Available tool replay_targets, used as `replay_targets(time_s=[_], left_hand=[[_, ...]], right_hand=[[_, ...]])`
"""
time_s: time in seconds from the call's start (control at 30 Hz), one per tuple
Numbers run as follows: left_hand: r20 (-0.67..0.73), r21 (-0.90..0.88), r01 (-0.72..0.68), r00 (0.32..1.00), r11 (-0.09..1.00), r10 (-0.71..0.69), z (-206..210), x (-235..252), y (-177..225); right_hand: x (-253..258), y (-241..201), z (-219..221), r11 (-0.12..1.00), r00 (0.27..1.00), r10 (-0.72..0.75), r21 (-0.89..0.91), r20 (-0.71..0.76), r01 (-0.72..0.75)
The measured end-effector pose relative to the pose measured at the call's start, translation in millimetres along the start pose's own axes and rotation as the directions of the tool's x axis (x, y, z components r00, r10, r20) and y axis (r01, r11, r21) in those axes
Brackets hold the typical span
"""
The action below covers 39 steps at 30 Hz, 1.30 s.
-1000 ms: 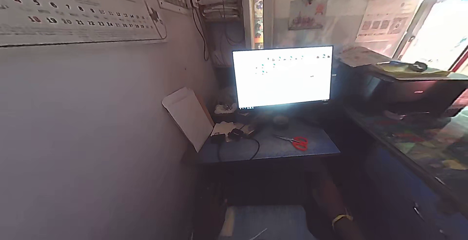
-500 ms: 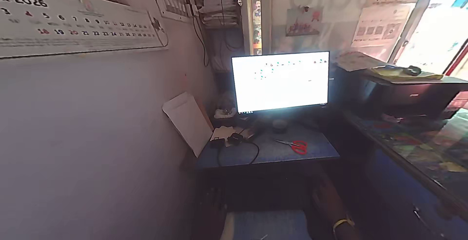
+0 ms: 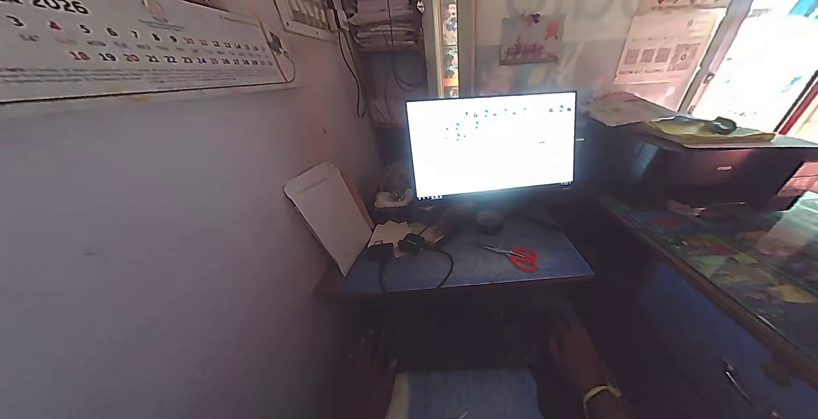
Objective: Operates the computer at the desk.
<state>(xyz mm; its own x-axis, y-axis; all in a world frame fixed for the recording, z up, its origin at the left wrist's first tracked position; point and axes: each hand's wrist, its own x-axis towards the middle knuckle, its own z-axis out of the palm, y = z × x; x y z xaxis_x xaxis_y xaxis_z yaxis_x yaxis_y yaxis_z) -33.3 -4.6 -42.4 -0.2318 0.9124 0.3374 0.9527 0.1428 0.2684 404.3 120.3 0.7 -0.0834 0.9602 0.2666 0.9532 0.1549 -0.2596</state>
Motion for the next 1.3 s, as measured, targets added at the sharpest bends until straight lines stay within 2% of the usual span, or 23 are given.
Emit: replay_targets(time_s=[0.27,0.63,0.93,1.3], left_hand=[[-0.001,0.002,0.005,1.000,1.000,-0.005,5,-2,-2],[0.002,-0.005,0.006,1.000,1.000,-0.006,6,2,1],[0.054,-0.041,0.050,0.997,0.998,-0.048,-3,3,8],[0.033,-0.031,0.041,0.999,0.999,-0.040,-9,1,6]], right_hand=[[-1,2,1,1.000,1.000,-0.003,0.004,0.014,0.003],[-3,5,3,1.000,0.999,0.011,-0.001,-0.053,-0.012],[-3,-1,-7,0.991,0.991,0.131,-0.004,0.039,-0.131],[-2,-7,-10,0.998,0.996,0.067,0.015,0.067,-0.068]])
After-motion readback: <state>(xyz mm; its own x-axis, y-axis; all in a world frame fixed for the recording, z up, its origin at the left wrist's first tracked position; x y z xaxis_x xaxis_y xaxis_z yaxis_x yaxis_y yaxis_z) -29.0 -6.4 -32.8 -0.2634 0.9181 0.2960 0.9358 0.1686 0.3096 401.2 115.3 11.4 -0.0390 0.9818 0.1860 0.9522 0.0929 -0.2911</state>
